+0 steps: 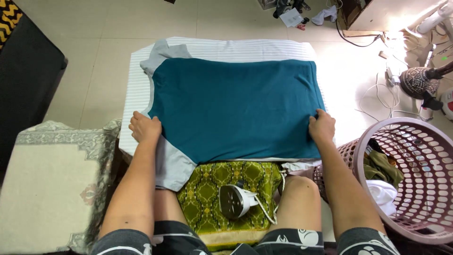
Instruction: The person irons a teal and gray t-shirt on a striped cloth laid on the floor, then folds it neatly. They smooth the fabric, iron the body and sleeves, fold the shirt in half, and place the folded shirt on a nearby cushion.
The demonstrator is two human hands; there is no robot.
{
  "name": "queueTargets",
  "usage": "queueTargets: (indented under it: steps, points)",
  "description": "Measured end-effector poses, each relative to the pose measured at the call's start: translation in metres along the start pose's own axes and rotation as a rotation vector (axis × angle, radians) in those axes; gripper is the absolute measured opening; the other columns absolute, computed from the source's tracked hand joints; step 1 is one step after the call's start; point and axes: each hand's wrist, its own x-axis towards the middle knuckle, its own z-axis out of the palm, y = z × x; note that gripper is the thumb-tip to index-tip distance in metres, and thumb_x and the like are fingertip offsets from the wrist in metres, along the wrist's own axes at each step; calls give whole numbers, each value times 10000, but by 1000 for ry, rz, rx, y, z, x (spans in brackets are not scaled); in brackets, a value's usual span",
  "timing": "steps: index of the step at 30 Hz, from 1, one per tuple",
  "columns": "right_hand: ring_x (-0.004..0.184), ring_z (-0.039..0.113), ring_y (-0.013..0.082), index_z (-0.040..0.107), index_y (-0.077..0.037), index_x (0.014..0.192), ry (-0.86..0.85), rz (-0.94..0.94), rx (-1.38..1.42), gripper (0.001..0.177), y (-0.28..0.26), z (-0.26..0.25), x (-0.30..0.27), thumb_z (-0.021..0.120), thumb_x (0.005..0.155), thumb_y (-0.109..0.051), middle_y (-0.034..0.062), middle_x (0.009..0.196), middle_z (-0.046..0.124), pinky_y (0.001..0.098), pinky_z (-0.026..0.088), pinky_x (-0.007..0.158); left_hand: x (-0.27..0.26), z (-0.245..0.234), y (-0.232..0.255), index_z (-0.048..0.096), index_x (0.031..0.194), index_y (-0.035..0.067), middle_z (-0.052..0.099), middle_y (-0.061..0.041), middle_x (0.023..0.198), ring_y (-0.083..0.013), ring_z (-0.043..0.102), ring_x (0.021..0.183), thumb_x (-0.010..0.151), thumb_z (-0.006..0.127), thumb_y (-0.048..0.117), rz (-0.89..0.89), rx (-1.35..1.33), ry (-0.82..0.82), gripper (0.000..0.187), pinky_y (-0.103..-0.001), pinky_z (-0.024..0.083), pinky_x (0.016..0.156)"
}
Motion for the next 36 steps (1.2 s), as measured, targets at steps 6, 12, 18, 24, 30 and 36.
queueTargets:
  steps: [6,12,18,24,30,36]
  points:
    - [1287,472,422,635,-64,1325,117,-99,-282,486,-10,8,9,701,883,-255,177,1410,580,545,416,995,-19,2,17,443,1440,-3,400,-247,1503,-411,401,1374,763,742,-1,137,27,189,740,-526,341,1122]
    - [1334,522,333,579,-101,1365,-122,-468,-55,503,-99,8,-39,701,920,-300,90,1394,586,484,459,1079,-70,73,91,660,1260,40,565,-172,1503,-351,453,1461,1035,522,134,1074,-172,143,280,-515,342,1254]
    - [1524,186,374,343,-106,1569,-149,-427,-204,804,-88,30,-34,511,953,-596,136,1651,272,684,174,1139,-97,110,137,265,1589,61,173,-154,1676,-351,136,1543,1007,452,473,925,266,-217,737,-645,148,1182]
    - [1515,162,416,339,-86,1567,-85,-301,-238,818,-21,18,-16,530,967,-608,162,1645,266,720,135,1106,-71,92,117,137,1629,76,44,-132,1717,-334,2,1578,1020,402,551,663,315,-227,817,-669,65,1206]
    - [1407,489,391,617,-55,1348,-84,-896,116,598,-14,-22,-79,749,850,-360,172,1448,576,514,377,1145,-64,49,50,126,1624,14,8,-176,1716,-362,-33,1574,990,453,523,458,213,-119,877,-698,56,1171]
    - [1308,578,359,728,-48,1151,-12,-977,74,447,-12,-37,-119,809,772,-270,149,1362,649,482,469,1062,-65,13,-22,185,1620,55,39,-186,1712,-391,36,1573,992,506,463,238,225,-191,815,-691,135,1180]
